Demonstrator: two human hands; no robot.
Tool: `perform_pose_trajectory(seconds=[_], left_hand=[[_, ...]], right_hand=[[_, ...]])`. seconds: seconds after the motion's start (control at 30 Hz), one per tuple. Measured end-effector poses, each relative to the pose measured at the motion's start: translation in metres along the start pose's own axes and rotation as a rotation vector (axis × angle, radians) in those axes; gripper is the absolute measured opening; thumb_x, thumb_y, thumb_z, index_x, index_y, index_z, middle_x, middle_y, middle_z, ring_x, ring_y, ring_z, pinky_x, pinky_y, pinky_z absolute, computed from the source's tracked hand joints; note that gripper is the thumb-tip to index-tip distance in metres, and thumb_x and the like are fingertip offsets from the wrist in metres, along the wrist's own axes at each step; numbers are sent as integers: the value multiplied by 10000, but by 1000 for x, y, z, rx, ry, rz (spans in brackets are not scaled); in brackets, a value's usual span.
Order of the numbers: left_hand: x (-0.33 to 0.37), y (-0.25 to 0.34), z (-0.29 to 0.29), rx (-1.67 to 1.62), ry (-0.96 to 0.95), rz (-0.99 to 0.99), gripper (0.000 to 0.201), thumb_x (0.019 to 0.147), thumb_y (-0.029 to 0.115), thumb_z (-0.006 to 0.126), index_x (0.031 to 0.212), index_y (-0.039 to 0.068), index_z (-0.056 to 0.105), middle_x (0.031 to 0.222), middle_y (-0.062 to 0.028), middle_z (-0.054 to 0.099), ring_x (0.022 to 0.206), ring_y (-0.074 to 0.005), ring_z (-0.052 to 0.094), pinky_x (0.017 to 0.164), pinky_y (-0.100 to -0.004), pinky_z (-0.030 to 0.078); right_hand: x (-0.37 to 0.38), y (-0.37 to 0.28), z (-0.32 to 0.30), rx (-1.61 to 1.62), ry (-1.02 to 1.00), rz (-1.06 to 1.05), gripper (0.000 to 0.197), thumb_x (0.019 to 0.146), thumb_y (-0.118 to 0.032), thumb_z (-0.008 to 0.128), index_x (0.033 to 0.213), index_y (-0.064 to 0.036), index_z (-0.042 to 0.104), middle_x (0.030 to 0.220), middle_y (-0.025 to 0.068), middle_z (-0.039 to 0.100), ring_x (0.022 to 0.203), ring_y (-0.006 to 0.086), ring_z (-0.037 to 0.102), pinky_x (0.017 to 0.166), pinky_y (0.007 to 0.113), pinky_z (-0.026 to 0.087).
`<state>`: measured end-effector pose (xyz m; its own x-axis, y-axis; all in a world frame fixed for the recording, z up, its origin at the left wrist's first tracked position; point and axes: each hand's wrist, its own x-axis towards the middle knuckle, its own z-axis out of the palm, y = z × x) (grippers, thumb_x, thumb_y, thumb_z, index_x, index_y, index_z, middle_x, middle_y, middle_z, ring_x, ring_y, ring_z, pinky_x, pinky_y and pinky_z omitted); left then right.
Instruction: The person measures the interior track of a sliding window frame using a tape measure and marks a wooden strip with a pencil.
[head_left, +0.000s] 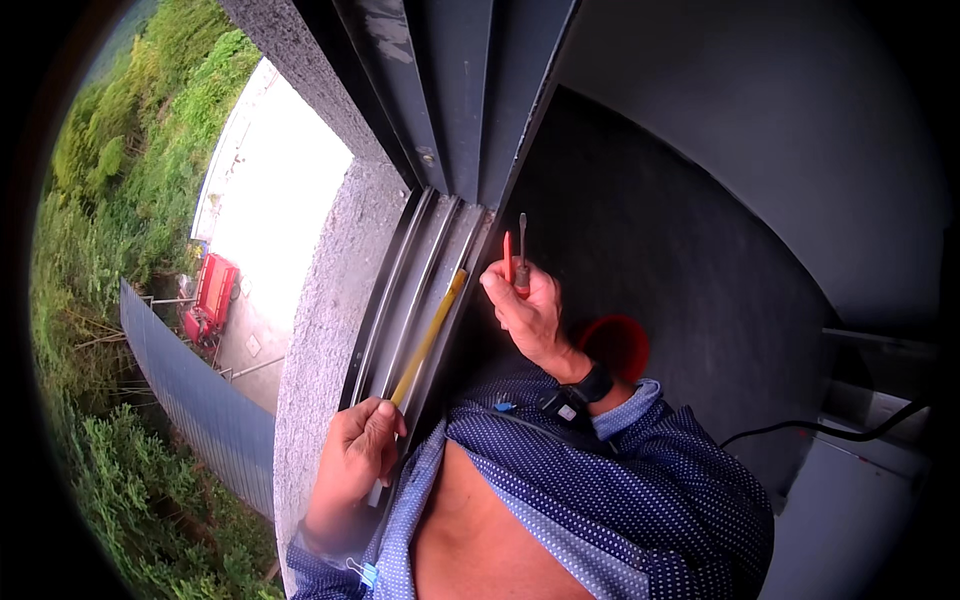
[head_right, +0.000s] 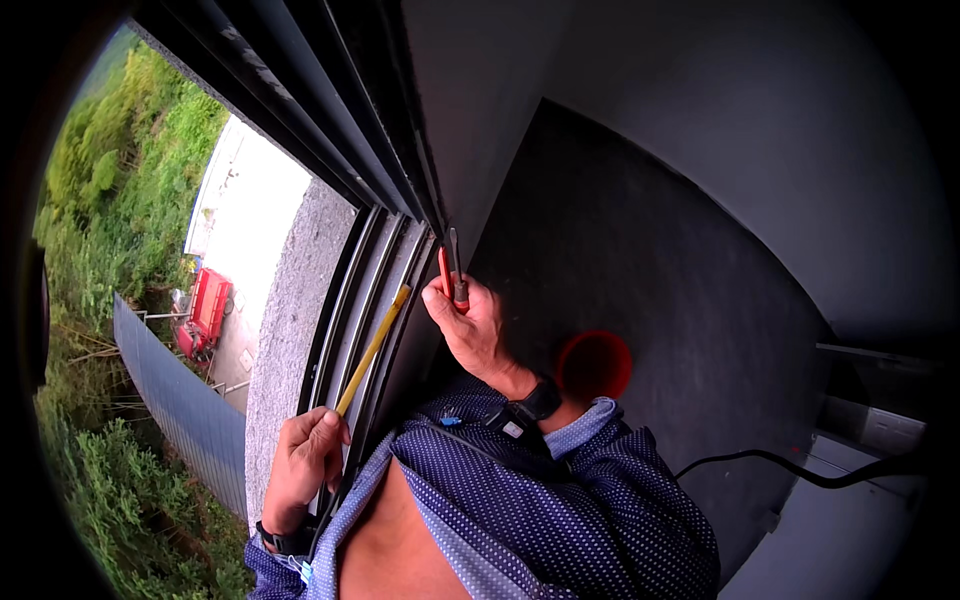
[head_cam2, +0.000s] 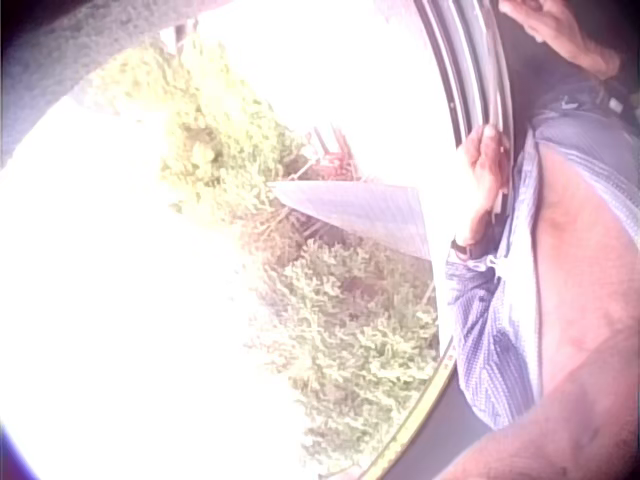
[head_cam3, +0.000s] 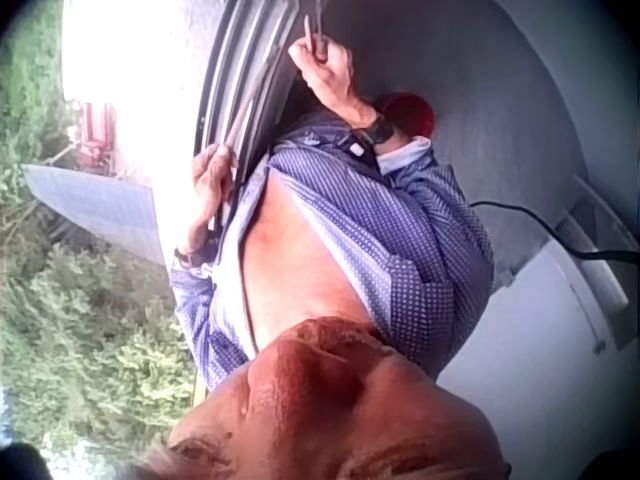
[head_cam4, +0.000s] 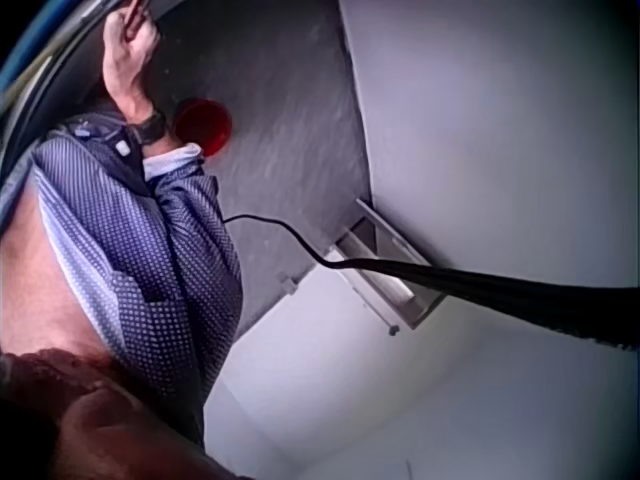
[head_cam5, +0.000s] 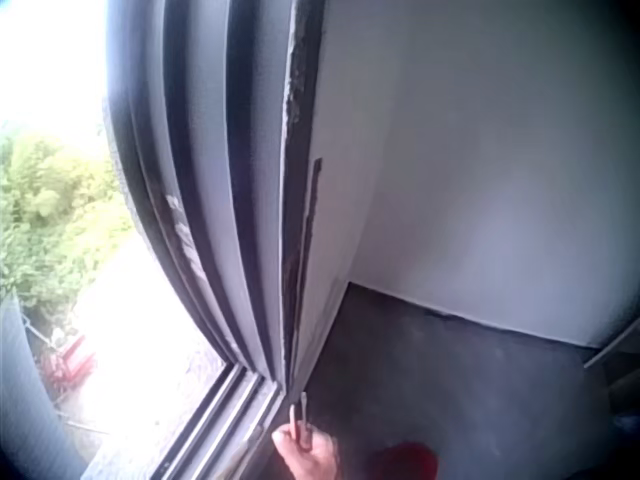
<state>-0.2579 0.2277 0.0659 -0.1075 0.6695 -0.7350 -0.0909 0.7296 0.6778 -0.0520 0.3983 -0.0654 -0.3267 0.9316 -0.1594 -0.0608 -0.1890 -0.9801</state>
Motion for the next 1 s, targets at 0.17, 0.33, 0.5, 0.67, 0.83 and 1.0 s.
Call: perform_pose_trajectory(seconds=[0.17, 0.33, 0.5, 0.67, 0.83, 1.0], left_hand=[[0, -11, 1, -8, -23, -7, 456, 1153, 345, 487, 863, 15, 613, 502, -17, 501, 380, -90, 439, 384, -261, 317], [8, 0, 8, 2, -85, -23, 447, 1153, 346, 480, 869, 17, 584, 507, -29, 484, 389, -116, 446, 393, -287, 335], [9, 7, 9, -33, -120, -46, 438, 1153, 335, 476, 871, 15, 575, 506, -32, 483, 377, -121, 455, 387, -280, 348], [26, 19, 24, 34, -99, 23, 399, 1142, 271, 456, 861, 10, 569, 501, -49, 475, 364, -128, 455, 367, -278, 324], [50, 34, 29, -52, -125, 17, 356, 1089, 235, 434, 854, 4, 568, 509, -59, 479, 357, -136, 450, 343, -291, 292], [60, 31, 33, -108, -120, 10, 375, 1107, 264, 444, 861, 10, 569, 504, -46, 460, 342, -129, 404, 327, -289, 287]], right_hand=[[0, -2, -1, -2, -11, 4, 263, 1032, -263, 720, 964, -12, 684, 717, -51, 559, 668, 36, 493, 604, 240, 413], [-1, -3, -2, 14, -18, -2, 264, 1034, -263, 721, 960, -12, 685, 715, -53, 557, 668, 34, 490, 599, 241, 409], [0, 5, -6, 49, -38, -6, 175, 1041, -201, 699, 1026, -29, 674, 724, -58, 556, 559, 8, 474, 490, 200, 386], [-1, -1, -2, 30, -31, -10, 225, 1042, -232, 701, 984, -16, 680, 713, -55, 551, 624, 27, 487, 559, 231, 402], [0, 1, -8, 30, -15, -13, 216, 1043, -222, 700, 983, -16, 677, 715, -57, 549, 623, 26, 486, 559, 229, 401], [-1, 5, -12, 58, -8, -21, 158, 1044, -186, 695, 1024, -32, 671, 713, -65, 540, 547, 3, 465, 481, 200, 371]])
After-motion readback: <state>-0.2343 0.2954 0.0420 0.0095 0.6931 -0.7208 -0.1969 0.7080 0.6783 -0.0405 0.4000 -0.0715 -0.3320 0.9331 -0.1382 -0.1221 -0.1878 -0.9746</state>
